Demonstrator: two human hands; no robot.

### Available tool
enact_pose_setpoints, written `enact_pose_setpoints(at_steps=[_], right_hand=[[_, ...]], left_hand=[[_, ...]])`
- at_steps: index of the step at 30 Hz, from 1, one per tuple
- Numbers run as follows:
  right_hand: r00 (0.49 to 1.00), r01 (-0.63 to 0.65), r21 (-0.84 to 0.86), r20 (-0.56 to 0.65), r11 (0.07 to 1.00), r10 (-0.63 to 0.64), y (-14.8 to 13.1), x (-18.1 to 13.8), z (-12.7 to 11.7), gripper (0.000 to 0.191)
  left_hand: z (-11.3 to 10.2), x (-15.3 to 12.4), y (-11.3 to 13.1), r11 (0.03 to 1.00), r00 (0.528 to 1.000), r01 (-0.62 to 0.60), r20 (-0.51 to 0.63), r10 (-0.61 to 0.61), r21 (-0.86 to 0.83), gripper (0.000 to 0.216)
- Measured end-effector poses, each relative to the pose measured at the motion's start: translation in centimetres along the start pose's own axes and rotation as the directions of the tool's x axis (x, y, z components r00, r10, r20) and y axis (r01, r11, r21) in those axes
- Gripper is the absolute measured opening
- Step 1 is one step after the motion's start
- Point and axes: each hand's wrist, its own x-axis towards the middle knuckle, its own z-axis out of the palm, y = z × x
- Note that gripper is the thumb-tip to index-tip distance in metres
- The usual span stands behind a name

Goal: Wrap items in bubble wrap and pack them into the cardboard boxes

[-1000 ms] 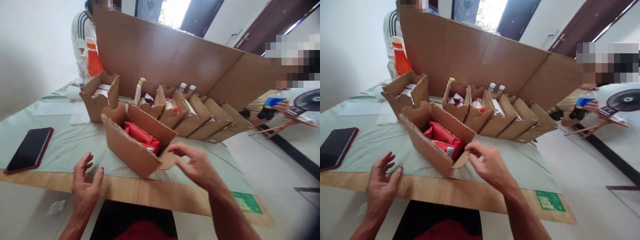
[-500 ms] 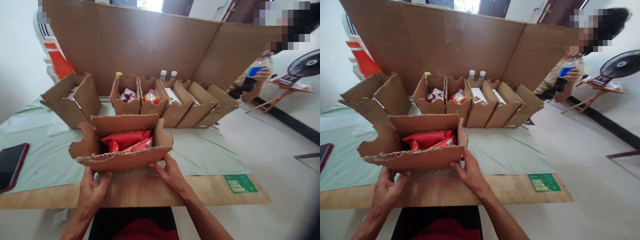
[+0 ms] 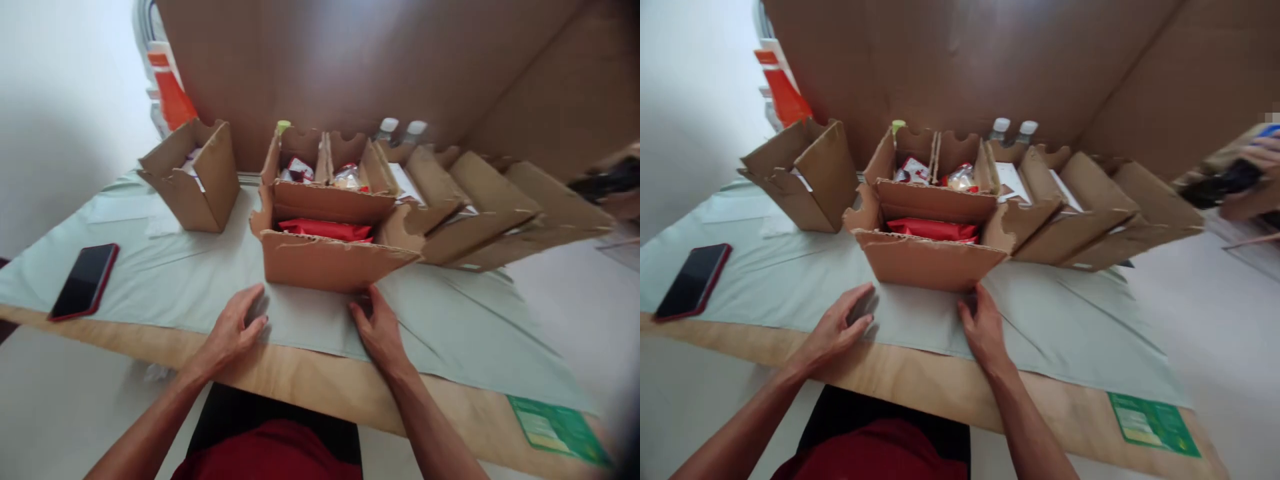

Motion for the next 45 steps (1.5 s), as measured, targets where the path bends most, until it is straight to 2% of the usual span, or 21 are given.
enact_pose_setpoints(at_steps=[2, 4, 5, 7, 9, 11, 14, 18, 23, 26, 31, 33, 36, 45], right_hand=[[1.000, -0.008, -0.021, -0.007, 1.000, 0.008, 0.2, 0.1, 0.0, 0.051], [1.000, -0.024, -0.033, -0.011, 0.999, 0.023, 0.1, 0.5, 0.1, 0.052], [0.999, -0.032, -0.035, -0.011, 0.999, 0.032, 0.0, 0.7, 0.1, 0.054], [0.999, -0.047, -0.044, -0.007, 0.998, 0.047, -0.2, 1.0, 0.2, 0.057], [0.998, -0.070, -0.065, -0.008, 0.995, 0.070, -0.5, 1.0, 0.2, 0.060], [0.996, -0.092, -0.070, -0.017, 0.993, 0.091, -0.7, 1.1, 0.2, 0.060], [0.993, -0.111, -0.051, -0.032, 0.992, 0.110, -0.9, 1.2, 0.2, 0.059], [0.992, -0.121, -0.031, -0.051, 0.992, 0.119, -0.9, 1.2, 0.4, 0.058], [0.992, -0.118, -0.007, -0.049, 0.993, 0.118, -0.8, 1.1, 0.5, 0.059], [0.993, -0.106, 0.003, -0.053, 0.994, 0.106, -0.6, 1.1, 0.5, 0.056], [0.995, -0.076, 0.019, -0.063, 0.997, 0.077, -0.4, 1.0, 0.6, 0.054], [0.995, -0.074, 0.026, -0.061, 0.997, 0.075, -0.4, 0.9, 0.6, 0.053], [0.996, -0.069, 0.054, -0.055, 0.996, 0.072, -0.4, 0.9, 0.7, 0.052], [0.996, -0.075, 0.057, -0.048, 0.996, 0.077, -0.3, 0.9, 0.6, 0.053]], left_hand=[[-2.6, -2.0, -1.2, 0.995, 0.999, 0.018, -0.030, -0.016, 0.095, 0.041], [-6.4, -2.9, -2.9, 0.970, 0.981, 0.123, -0.172, -0.087, 0.208, 0.041], [-8.7, -3.0, -3.9, 0.945, 0.953, 0.205, -0.271, -0.135, 0.253, 0.045], [-13.5, -3.0, -6.0, 0.866, 0.858, 0.391, -0.464, -0.222, 0.310, 0.056], [-17.8, -2.6, -7.9, 0.769, 0.762, 0.547, -0.578, -0.294, 0.331, 0.074], [-20.8, -2.1, -9.5, 0.680, 0.694, 0.654, -0.620, -0.365, 0.332, 0.090], [-22.8, -1.1, -11.1, 0.586, 0.645, 0.737, -0.607, -0.464, 0.335, 0.098], [-23.0, 0.2, -11.8, 0.534, 0.641, 0.759, -0.574, -0.510, 0.373, 0.094], [-22.5, 1.1, -10.9, 0.497, 0.644, 0.760, -0.588, -0.489, 0.419, 0.089], [-20.7, 0.7, -9.8, 0.516, 0.700, 0.711, -0.550, -0.455, 0.478, 0.093], [-14.8, -1.0, -7.6, 0.558, 0.839, 0.544, -0.406, -0.363, 0.627, 0.089], [-13.0, -1.5, -6.8, 0.554, 0.874, 0.485, -0.361, -0.324, 0.677, 0.088], [-12.0, -1.4, -5.8, 0.547, 0.885, 0.464, -0.341, -0.316, 0.697, 0.087], [-11.8, 0.9, -4.7, 0.537, 0.879, 0.475, -0.339, -0.336, 0.697, 0.084]])
